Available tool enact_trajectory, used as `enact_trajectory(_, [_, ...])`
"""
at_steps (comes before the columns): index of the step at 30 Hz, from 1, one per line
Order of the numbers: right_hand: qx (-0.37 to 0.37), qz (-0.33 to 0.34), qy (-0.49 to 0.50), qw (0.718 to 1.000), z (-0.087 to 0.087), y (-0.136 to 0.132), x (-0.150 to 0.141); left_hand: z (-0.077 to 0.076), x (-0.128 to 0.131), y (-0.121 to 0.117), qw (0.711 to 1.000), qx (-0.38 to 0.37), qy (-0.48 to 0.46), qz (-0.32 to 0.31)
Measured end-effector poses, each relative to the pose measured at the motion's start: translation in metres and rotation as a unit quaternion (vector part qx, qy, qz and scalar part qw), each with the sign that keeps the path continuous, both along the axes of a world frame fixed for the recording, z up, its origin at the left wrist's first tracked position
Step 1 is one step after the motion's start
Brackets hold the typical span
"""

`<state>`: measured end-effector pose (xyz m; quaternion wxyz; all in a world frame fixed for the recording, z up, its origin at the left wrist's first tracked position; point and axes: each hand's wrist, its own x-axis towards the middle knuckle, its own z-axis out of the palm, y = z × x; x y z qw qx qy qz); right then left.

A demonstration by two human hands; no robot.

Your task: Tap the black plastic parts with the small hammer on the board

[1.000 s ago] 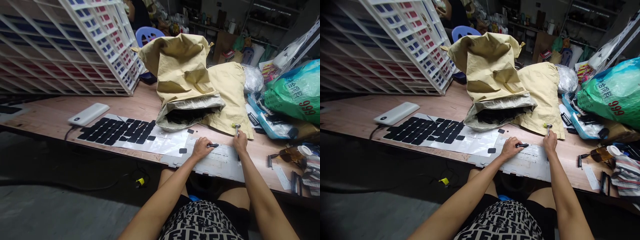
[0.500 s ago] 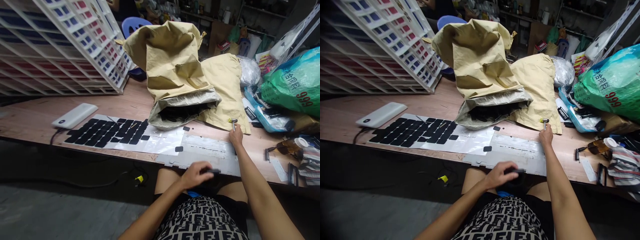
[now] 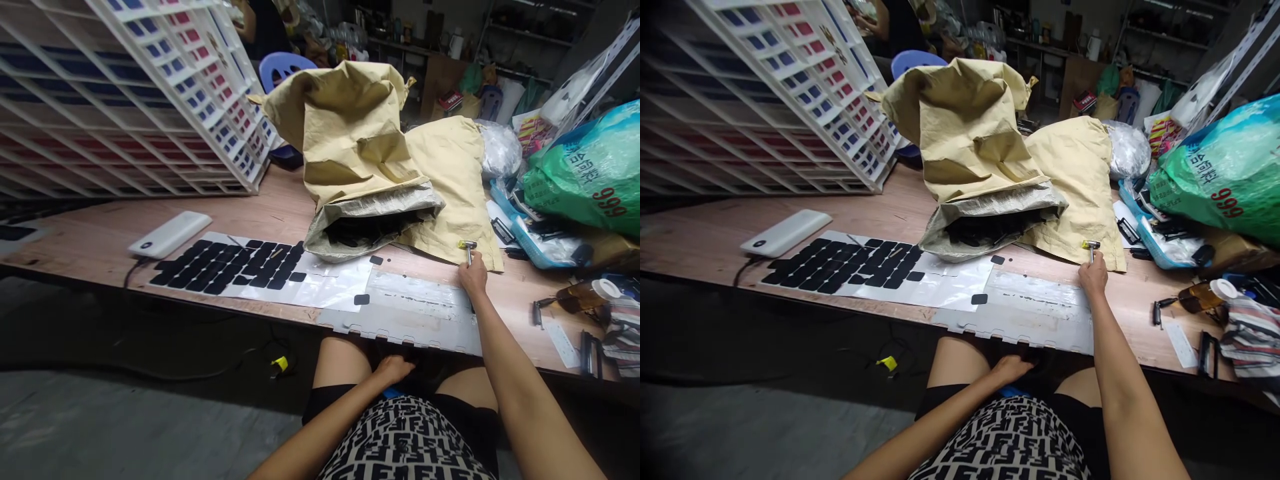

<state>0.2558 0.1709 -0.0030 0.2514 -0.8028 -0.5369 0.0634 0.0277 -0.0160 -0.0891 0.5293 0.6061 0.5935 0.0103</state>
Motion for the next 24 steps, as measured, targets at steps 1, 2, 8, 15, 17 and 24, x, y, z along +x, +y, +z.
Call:
enact_trajectory(1, [0.000, 0.002, 0.000, 1.000, 0.000, 0.000, 0.000, 0.008, -0.003, -0.002, 0.999, 0.000, -0.019, -0.030])
enact_trajectory(2, [0.000, 0.004, 0.000, 1.000, 0.000, 0.000, 0.000, 0.018, -0.007, -0.003, 0.996, 0.003, -0.050, -0.072])
enact_trajectory(8, [-0.011, 0.007, -0.004, 1.000, 0.001, 0.000, -0.001, 0.099, -0.044, 0.054, 0.953, 0.082, -0.272, -0.109])
enact_trajectory(15, [-0.017, 0.001, -0.013, 1.000, 0.002, 0.000, -0.003, 0.100, -0.079, 0.201, 0.872, 0.323, 0.105, 0.353])
enact_trajectory(17, [-0.017, 0.002, -0.015, 1.000, 0.001, 0.001, -0.002, 0.090, -0.081, 0.224, 0.881, 0.278, 0.150, 0.352])
enact_trajectory(24, [-0.019, 0.002, -0.012, 1.000, -0.002, 0.002, -0.001, 0.080, -0.082, 0.227, 0.892, 0.243, 0.145, 0.352])
